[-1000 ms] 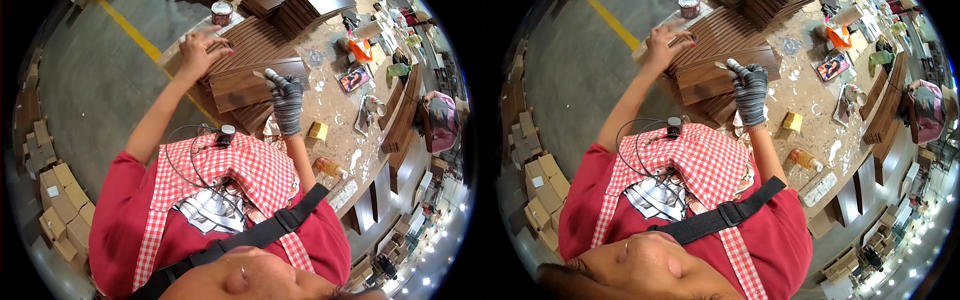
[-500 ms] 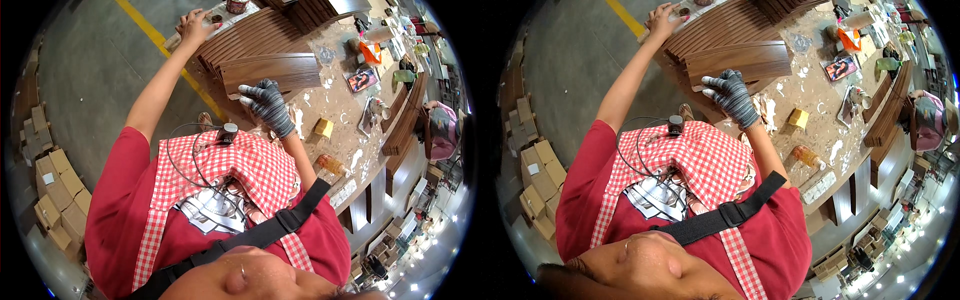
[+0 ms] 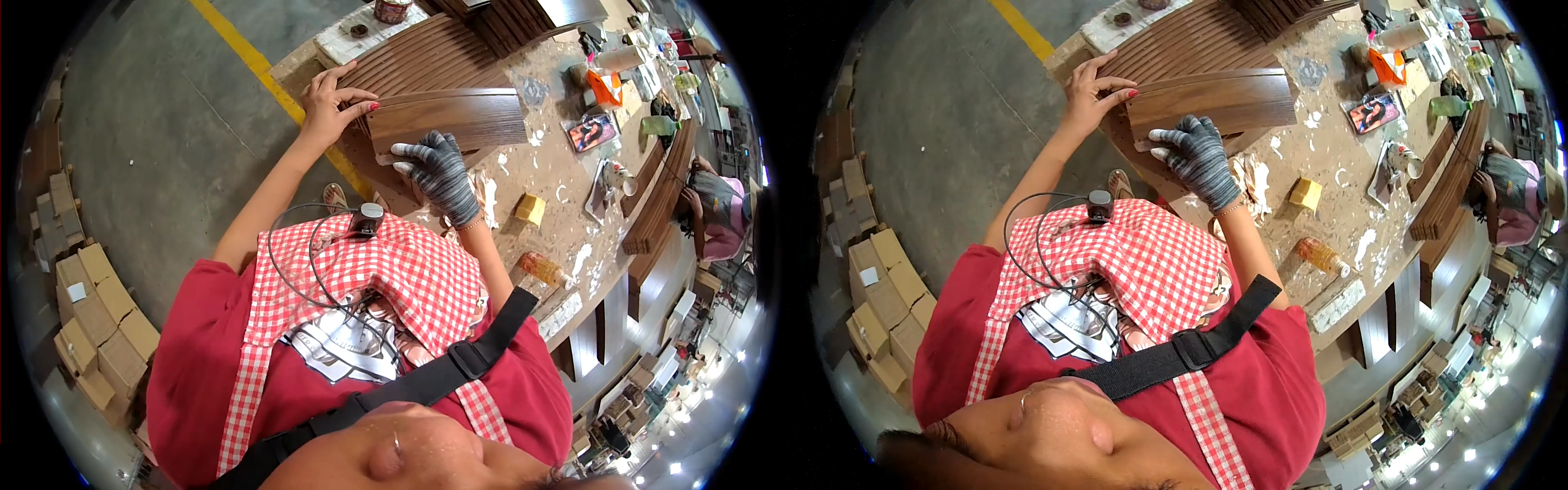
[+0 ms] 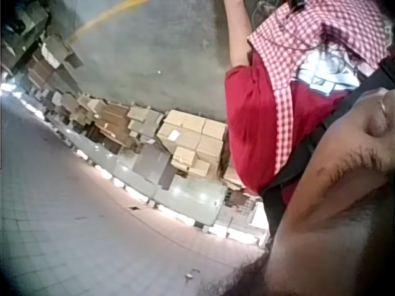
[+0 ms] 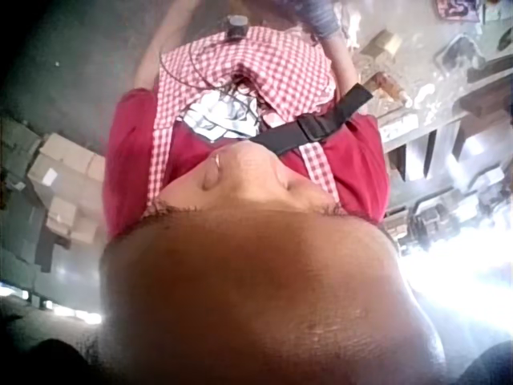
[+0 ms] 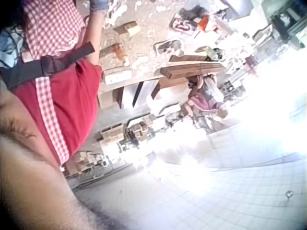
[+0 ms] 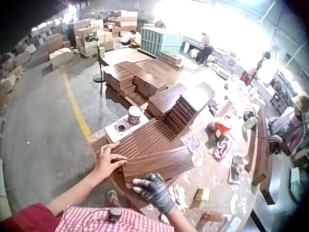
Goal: The person wipes down wooden planks with a cloth, cleaning each piece along its surfaces and edges before stacking them on the table.
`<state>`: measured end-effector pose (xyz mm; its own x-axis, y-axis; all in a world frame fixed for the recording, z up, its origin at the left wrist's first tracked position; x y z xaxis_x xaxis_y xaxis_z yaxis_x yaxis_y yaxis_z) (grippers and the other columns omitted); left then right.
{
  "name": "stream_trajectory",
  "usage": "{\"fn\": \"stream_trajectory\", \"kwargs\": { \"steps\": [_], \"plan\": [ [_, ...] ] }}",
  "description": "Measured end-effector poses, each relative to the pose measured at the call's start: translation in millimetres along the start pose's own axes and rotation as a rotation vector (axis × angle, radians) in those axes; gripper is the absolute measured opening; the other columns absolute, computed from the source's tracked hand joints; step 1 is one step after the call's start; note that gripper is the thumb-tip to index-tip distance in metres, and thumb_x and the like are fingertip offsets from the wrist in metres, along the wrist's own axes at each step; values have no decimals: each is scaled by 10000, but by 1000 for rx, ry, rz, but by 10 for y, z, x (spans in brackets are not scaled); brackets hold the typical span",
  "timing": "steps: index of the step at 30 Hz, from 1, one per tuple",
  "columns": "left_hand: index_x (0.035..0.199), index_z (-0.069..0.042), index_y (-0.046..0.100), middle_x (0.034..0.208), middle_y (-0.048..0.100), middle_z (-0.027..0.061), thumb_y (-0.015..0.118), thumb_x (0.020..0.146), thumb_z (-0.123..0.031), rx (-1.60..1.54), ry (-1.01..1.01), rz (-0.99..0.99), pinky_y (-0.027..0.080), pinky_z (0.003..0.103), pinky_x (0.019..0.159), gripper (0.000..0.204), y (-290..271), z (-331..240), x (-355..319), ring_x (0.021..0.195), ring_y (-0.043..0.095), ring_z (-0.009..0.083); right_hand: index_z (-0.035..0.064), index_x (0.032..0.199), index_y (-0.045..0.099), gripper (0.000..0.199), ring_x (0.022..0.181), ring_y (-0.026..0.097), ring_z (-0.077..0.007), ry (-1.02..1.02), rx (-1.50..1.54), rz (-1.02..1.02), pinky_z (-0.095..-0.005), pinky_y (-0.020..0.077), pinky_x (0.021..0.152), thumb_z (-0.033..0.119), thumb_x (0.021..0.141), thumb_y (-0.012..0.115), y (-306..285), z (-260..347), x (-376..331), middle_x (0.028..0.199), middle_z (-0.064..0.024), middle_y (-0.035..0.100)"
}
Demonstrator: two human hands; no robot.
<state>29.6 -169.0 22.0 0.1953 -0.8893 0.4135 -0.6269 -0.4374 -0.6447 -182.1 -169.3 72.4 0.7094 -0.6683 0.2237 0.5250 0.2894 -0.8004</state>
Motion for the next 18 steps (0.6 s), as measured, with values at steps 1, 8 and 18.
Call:
{"fn": "stream_trajectory", "kwargs": {
  "steps": [1,8,18],
  "plan": [
    [913,-316,758,1349,506,-5,721,747,-435,-45,-11,-9,272,471,1046,207,15,14,-10,1245,391,291,159,981,730,289,783,499,-279,-4,-5,2,-395,441,743,237,703,752,10,-8,-3,789,-80,536],
    [942,-253,757,1418,444,26,718,780,-380,-142,-41,1,266,444,1086,210,88,38,-60,1300,319,292,156,974,733,264,792,494,-283,22,-27,-1,-398,439,745,239,724,744,15,-20,-18,789,-88,532],
    [965,-221,754,1439,418,19,704,805,-359,-180,-32,0,224,447,1096,217,102,10,-79,1325,280,284,158,978,735,271,796,491,-274,32,44,-4,-391,438,760,213,714,759,18,-74,-44,790,-82,539]
  ]
}}
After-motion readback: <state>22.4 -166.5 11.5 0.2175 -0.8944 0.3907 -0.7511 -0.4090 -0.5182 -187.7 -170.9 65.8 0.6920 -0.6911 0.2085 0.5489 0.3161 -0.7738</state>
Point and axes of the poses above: each hand's wrist, its own x-axis towards the middle knuckle, its own y-axis out of the palm, z = x × y, the point moved 6 cm from there along x, towards the middle knuckle
